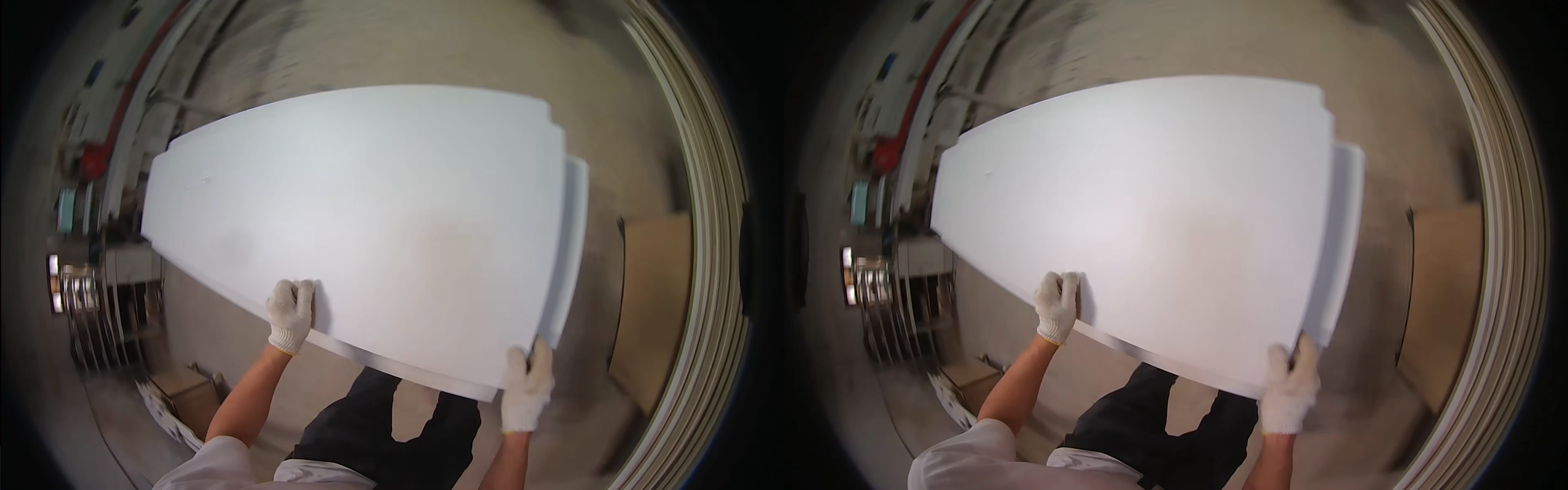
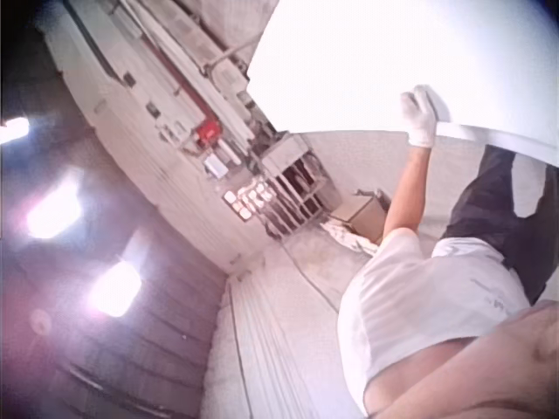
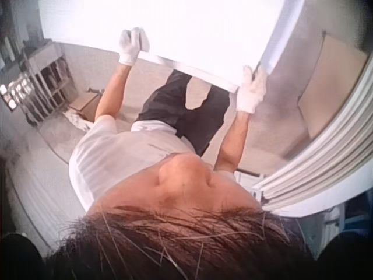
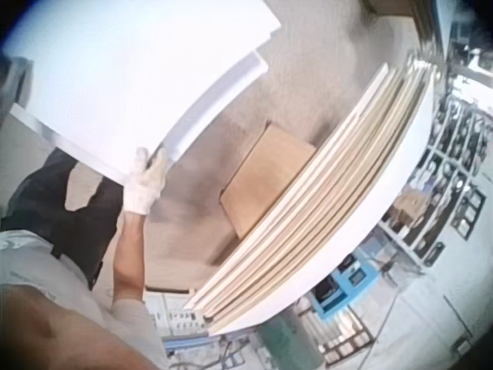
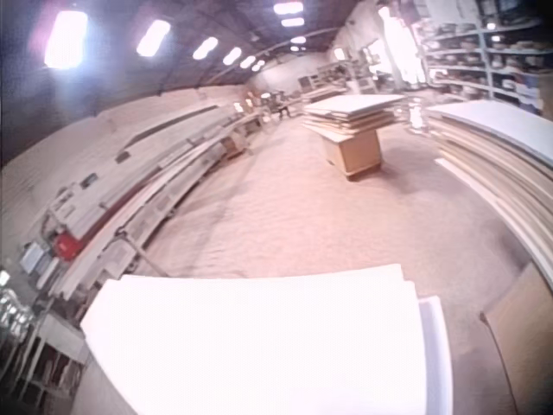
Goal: The person repeatedly picks up large white panels, carries them to a machine, places them on the machine bed, and returns to retrieve more. The person stacks the panels and moves them around the workshop floor.
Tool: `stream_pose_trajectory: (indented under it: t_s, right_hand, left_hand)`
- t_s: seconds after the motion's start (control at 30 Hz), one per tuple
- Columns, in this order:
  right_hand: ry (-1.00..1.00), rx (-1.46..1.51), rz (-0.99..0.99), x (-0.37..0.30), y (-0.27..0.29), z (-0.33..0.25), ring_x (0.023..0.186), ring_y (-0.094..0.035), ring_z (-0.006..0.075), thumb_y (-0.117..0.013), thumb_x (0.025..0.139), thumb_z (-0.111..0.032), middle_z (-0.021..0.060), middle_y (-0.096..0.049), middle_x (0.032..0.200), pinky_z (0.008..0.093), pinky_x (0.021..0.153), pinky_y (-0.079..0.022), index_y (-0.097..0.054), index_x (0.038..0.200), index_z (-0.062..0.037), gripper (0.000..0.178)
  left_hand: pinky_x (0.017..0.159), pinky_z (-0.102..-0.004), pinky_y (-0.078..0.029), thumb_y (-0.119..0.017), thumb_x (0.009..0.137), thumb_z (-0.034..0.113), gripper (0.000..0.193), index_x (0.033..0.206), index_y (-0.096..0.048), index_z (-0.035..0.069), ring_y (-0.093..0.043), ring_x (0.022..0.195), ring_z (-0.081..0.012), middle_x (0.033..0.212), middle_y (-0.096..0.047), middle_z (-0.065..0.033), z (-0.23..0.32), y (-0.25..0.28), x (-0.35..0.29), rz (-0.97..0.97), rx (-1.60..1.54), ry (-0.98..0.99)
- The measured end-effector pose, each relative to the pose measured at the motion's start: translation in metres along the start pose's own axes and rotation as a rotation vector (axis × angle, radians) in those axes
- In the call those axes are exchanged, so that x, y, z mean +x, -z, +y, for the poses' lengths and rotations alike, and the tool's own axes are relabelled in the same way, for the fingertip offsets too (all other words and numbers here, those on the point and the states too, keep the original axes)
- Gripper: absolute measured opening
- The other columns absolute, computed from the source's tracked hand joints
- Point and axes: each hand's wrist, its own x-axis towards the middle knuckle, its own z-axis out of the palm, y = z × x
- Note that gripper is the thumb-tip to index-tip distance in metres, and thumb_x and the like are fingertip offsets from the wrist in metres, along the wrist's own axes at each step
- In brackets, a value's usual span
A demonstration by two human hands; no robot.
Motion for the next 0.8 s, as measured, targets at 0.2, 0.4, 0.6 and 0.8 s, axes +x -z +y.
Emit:
stream_pose_trajectory:
  t_s: [0.2,0.4,0.6,0.8]
  right_hand:
    - [0.076,-0.183,-0.027,0.000,0.014,0.011,0.077,-0.058,0.0219,-0.069,0.095,-0.021,0.0123,-0.064,0.085,0.0384,0.076,-0.050,-0.064,0.112,0.0017,0.029]
    - [0.138,-0.039,0.200,0.026,-0.006,0.003,0.082,-0.062,0.0199,-0.064,0.099,-0.022,0.0104,-0.069,0.095,0.0329,0.078,-0.051,-0.064,0.114,0.0074,0.033]
    - [0.027,0.104,0.056,0.034,-0.018,-0.015,0.111,-0.066,0.0289,-0.059,0.102,-0.026,0.0211,-0.066,0.129,0.0403,0.097,-0.055,-0.053,0.141,0.0092,0.053]
    - [-0.155,0.325,0.013,0.057,-0.013,0.007,0.098,-0.067,0.0230,-0.066,0.098,-0.024,0.0100,-0.070,0.114,0.0382,0.088,-0.056,-0.063,0.130,0.0037,0.042]
  left_hand:
    - [0.071,-0.0429,-0.052,-0.059,0.098,0.056,0.064,0.077,-0.067,-0.004,-0.066,0.068,-0.0290,0.069,-0.066,-0.0190,-0.123,0.055,-0.001,-0.026,0.028,0.591]
    - [0.073,-0.0428,-0.052,-0.051,0.093,0.078,0.087,0.072,-0.071,-0.004,-0.068,0.073,-0.0275,0.071,-0.069,-0.0190,-0.196,0.045,0.032,-0.236,-0.281,0.813]
    - [0.095,-0.0530,-0.050,-0.045,0.090,0.086,0.103,0.092,-0.074,-0.013,-0.068,0.105,-0.0482,0.098,-0.071,-0.0367,-0.191,0.028,0.032,-0.197,-0.434,0.850]
    - [0.074,-0.0495,-0.051,-0.050,0.103,0.061,0.072,0.099,-0.075,-0.006,-0.068,0.085,-0.0358,0.087,-0.071,-0.0241,-0.216,0.008,0.014,-0.106,-0.172,0.571]
